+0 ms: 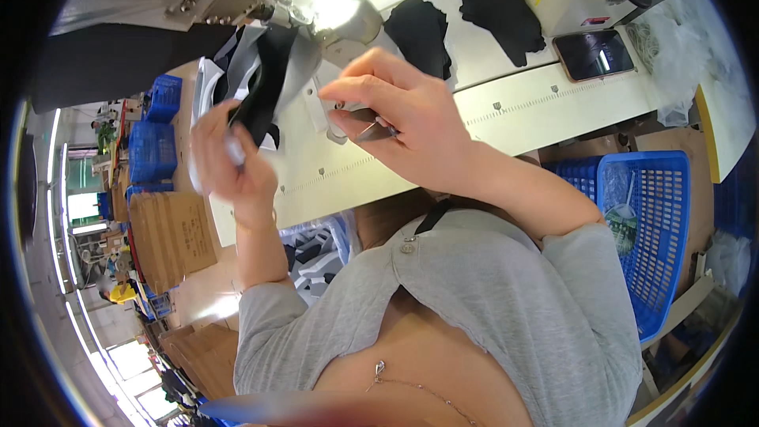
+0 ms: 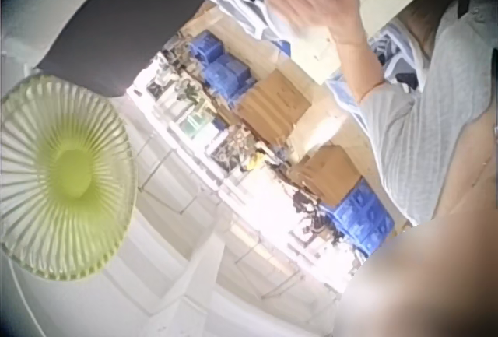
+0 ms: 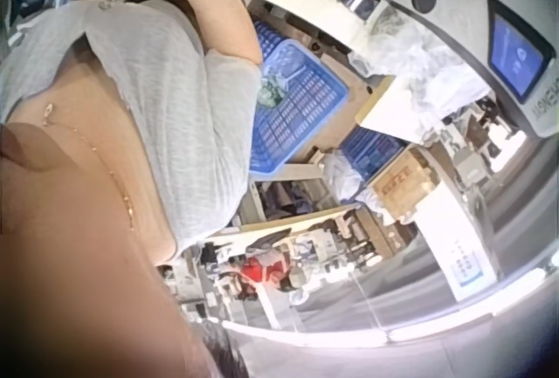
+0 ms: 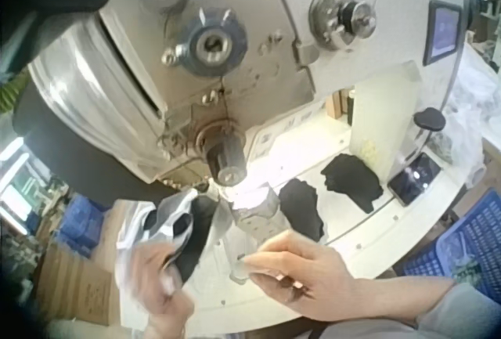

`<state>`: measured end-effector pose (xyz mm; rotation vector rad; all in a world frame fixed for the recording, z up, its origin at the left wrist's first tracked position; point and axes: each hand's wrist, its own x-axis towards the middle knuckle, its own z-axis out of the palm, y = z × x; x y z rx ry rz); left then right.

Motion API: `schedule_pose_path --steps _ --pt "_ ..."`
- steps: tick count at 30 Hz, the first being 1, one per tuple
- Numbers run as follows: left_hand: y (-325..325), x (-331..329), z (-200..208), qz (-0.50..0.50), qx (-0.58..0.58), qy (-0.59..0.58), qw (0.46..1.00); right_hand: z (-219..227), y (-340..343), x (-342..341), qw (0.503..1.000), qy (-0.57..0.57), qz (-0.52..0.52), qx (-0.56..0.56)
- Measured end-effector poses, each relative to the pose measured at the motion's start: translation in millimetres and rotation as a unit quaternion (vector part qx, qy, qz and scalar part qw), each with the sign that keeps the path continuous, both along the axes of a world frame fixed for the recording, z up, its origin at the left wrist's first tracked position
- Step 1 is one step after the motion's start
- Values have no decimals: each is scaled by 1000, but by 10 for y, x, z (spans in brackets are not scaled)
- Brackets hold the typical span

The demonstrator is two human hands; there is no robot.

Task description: Stitching various components of a shoe upper using a sewing machine in a workshop environment.

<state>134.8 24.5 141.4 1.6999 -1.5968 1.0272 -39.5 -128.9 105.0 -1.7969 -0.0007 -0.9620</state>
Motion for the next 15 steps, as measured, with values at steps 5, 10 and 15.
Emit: schedule_pose_path --steps 5,10,15 --pt "381 -431 -7 -22 57 306 950 18 160 130 993 11 29 -110" --pt "163 -193 -287 -55 140 662 734 -363 215 117 971 213 106 16" --pt "24 -119 -468 -96 144 786 594 -488 -84 -3 985 136 7 -108"
